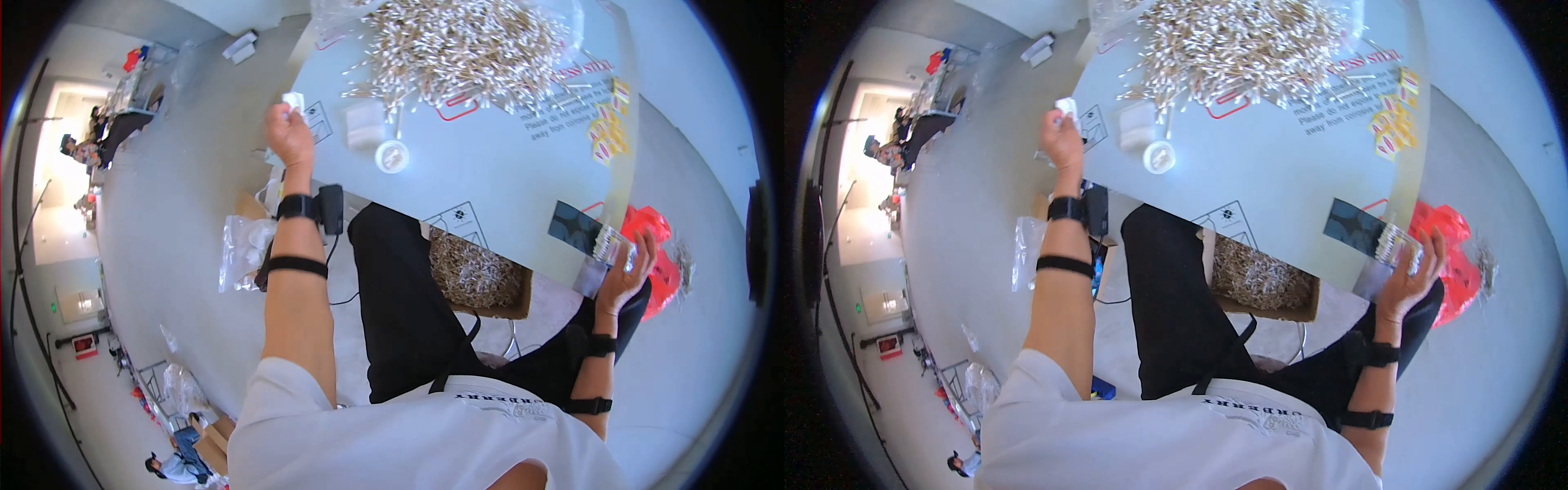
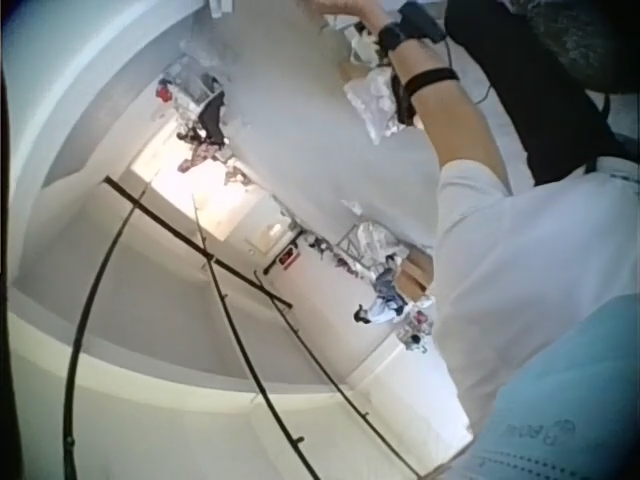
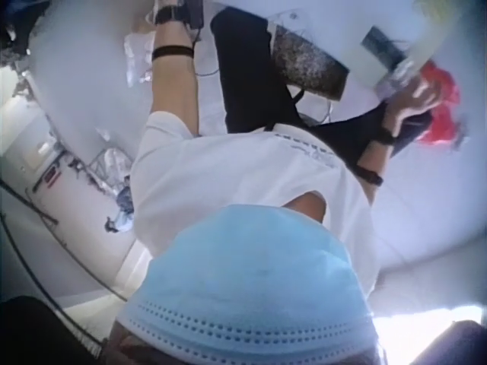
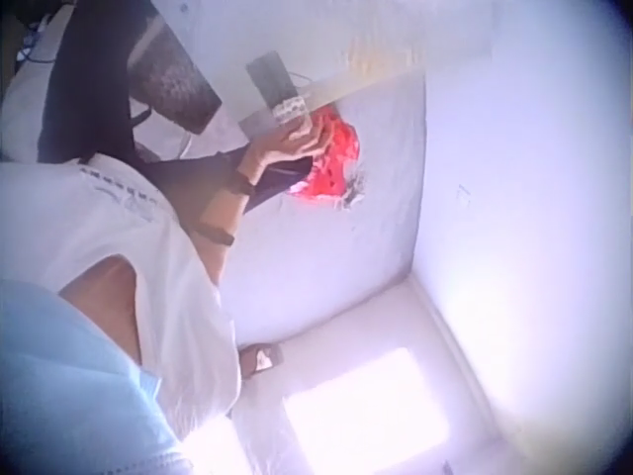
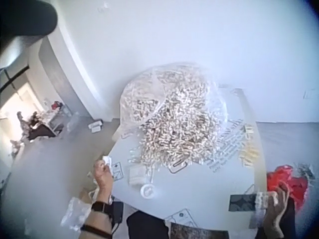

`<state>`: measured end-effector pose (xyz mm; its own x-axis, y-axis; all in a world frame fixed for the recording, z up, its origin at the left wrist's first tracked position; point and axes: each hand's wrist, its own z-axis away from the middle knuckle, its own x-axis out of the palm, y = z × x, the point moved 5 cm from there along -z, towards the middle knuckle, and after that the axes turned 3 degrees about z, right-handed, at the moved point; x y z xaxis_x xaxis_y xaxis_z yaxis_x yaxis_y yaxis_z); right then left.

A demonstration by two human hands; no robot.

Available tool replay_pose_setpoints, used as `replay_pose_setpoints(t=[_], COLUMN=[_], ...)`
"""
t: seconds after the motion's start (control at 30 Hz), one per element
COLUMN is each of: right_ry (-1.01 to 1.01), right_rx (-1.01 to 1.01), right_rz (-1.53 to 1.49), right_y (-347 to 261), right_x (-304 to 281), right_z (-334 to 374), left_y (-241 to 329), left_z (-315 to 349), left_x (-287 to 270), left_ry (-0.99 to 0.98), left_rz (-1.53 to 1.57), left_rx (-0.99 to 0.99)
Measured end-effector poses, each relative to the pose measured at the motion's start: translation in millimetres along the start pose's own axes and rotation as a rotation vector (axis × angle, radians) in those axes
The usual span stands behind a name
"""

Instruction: Counting, aligning, and sorting cotton swabs on a workbench before packing them into a designated container or sleeve.

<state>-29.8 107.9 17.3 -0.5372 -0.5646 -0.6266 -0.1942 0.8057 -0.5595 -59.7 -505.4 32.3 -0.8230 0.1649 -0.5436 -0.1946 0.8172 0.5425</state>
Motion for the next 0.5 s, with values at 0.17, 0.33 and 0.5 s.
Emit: replay_pose_setpoints(t=[0.17,0.33,0.5], right_ry=[-0.195,-0.29,-0.321], right_rx=[-0.075,-0.23,-0.219], right_rz=[-0.128,-0.24,-0.229], right_y=[-41,-52,-40], right_x=[23,38,41], right_z=[11,25,28], left_y=[169,223,263], left_z=[82,196,208], left_x=[-3,57,104], left_ry=[-0.344,-0.645,-0.689], left_rz=[0.334,0.031,0.123], left_rx=[0.312,0.421,0.568])
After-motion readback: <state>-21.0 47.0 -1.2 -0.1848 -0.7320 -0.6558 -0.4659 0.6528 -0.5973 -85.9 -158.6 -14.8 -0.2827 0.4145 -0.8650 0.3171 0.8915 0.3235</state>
